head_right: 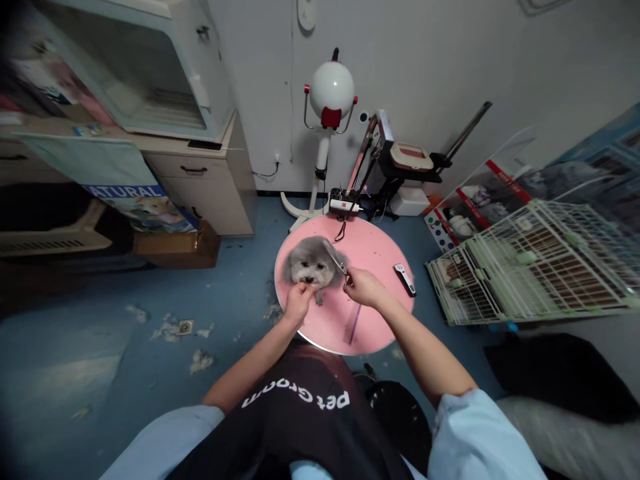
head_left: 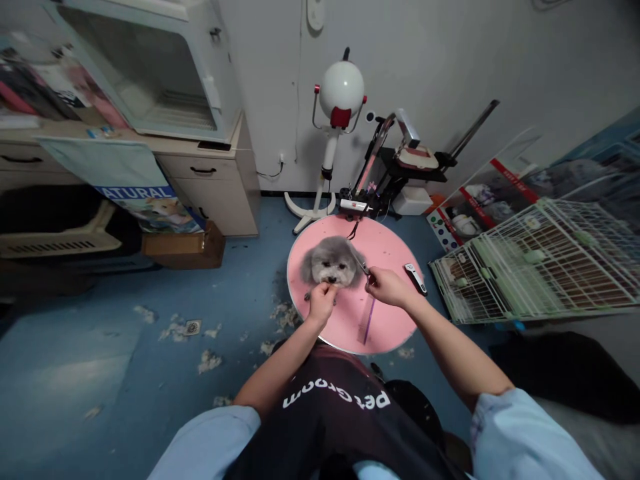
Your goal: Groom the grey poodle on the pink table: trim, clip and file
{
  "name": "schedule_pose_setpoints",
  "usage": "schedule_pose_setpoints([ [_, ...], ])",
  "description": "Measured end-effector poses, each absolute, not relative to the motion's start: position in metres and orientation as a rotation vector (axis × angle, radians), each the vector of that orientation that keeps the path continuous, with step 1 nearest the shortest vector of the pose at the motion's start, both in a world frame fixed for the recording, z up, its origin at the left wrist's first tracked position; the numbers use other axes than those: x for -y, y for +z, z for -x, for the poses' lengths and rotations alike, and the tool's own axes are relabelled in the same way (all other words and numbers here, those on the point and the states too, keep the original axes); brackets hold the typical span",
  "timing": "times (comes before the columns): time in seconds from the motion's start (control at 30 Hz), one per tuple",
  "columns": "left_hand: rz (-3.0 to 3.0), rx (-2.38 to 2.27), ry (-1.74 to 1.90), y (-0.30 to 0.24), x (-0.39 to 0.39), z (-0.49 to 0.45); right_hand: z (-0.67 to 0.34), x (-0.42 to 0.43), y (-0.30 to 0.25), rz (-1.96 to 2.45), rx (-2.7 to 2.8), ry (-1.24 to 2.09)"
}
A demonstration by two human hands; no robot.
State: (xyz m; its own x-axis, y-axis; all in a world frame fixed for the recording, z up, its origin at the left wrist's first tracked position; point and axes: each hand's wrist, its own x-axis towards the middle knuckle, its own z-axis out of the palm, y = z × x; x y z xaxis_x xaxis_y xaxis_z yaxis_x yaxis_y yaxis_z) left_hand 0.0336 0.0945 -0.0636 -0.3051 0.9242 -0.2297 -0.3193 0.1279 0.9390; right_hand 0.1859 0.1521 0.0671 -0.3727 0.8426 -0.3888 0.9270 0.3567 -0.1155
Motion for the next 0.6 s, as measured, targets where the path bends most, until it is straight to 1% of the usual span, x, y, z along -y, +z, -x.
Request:
schedule_pose_setpoints([
  [0.2,-0.732,-1.286,1.456,-0.073,-0.095,-0.038,-0.176,-0.175,0.108,-1.326,-2.282,-0.161],
  [0.37,-0.739,-1.275,1.453,-0.07,-0.094,-0.037,-0.155,-0.186,0.13,-1.183,-2.243,-0.031],
  [0.47,-0.729,-1.257,1.459,-0.067,-0.094,-0.037,-0.147,-0.192,0.137,-1.14,-2.21,-0.035],
  [0.6,-0.714,-1.234,1.464,-0.066,-0.092,-0.036,-0.143,-0.198,0.142,-1.123,-2.182,-0.131],
])
